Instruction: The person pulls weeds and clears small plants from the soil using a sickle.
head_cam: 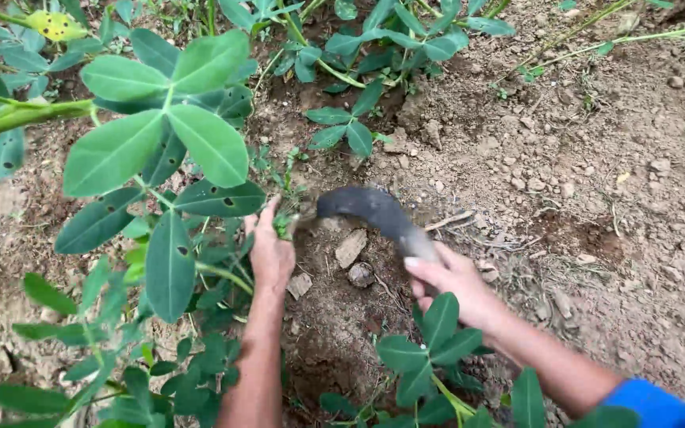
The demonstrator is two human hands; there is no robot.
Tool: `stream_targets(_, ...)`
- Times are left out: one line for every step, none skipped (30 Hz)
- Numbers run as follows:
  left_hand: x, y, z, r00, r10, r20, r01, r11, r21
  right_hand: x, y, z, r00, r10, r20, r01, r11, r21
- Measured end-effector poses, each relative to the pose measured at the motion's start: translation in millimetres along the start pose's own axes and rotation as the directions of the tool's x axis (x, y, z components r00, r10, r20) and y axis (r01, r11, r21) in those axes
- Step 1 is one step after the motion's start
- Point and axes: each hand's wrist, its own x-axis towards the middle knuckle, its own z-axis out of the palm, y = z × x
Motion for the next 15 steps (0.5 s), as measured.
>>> stream_targets(11.3,-3.1,10.1,0.999,-0.039,0.038,0.050,0.934,-0.354,15.1,-16.9,24.3,0.998,0.062,-0.032,-0.062,0.998,0.009)
stream_targets(16.6,-5.5,18.0,0.999,-0.029,0.040,0.041,0.933,-0.357,20.7,-18.0,21.8,0.998,0.051,-0.031,-0.051,0.999,0.007)
stream_targets(14.1,-10.7,19.7,0.988,0.153,-0.024,-0.154,0.988,-0.030,22.2,-14.0,20.7,0.996,0.085,-0.024,-0.084,0.996,0.034)
stream_targets(11.0,-16.4,21.2,0.941,0.338,-0.023,-0.315,0.898,0.308,23.5,-9.3,19.5,0.993,0.119,-0.016,-0.118,0.991,0.060)
stream_targets(10.6,-14.7,20.2,0.940,0.340,-0.027,-0.315,0.897,0.310,25.7,-8.8,18.2,0.993,0.119,-0.012,-0.118,0.991,0.057)
stream_targets(10.0,-13.0,19.9,0.873,0.481,0.082,-0.420,0.655,0.628,27.8,-8.5,16.2,0.995,0.103,0.002,-0.103,0.993,0.052)
stream_targets(8.3,-11.1,19.9,0.795,0.555,0.244,-0.463,0.296,0.835,28.1,-7.2,14.3,0.996,0.089,0.012,-0.090,0.995,0.053)
stream_targets(14.5,-26.5,12.9,0.797,0.552,0.248,-0.463,0.293,0.837,25.5,-6.2,15.0,0.996,0.093,0.014,-0.093,0.994,0.057)
stream_targets(23.4,-40.3,7.5,0.888,0.420,0.184,-0.399,0.510,0.762,24.4,-7.4,15.4,0.999,0.037,0.021,-0.036,0.998,-0.051)
stream_targets(32.3,-53.7,2.0,0.953,0.265,0.147,-0.295,0.695,0.656,22.8,-8.7,16.0,0.999,-0.019,0.034,0.024,0.987,-0.158)
stream_targets(38.3,-79.2,-17.0,0.952,0.270,0.147,-0.298,0.692,0.658,13.4,-11.1,21.8,0.999,-0.022,0.037,0.028,0.987,-0.157)
stream_targets(44.7,-104.6,-35.9,0.981,0.160,0.109,-0.191,0.900,0.392,4.1,-13.6,27.4,0.995,-0.066,0.077,0.087,0.941,-0.327)
stream_targets(52.0,-129.8,-55.3,0.993,0.042,0.112,-0.052,0.995,0.082,-5.0,-15.4,33.3,0.987,-0.103,0.122,0.149,0.864,-0.482)
stream_targets(41.5,-100.6,-51.9,0.992,0.048,0.113,-0.057,0.995,0.085,-7.9,-11.2,31.6,0.986,-0.107,0.124,0.154,0.865,-0.478)
stream_targets(28.9,-73.7,-48.4,0.996,0.080,-0.034,-0.077,0.995,0.062,-11.3,-6.2,29.4,0.981,-0.097,0.170,0.172,0.843,-0.510)
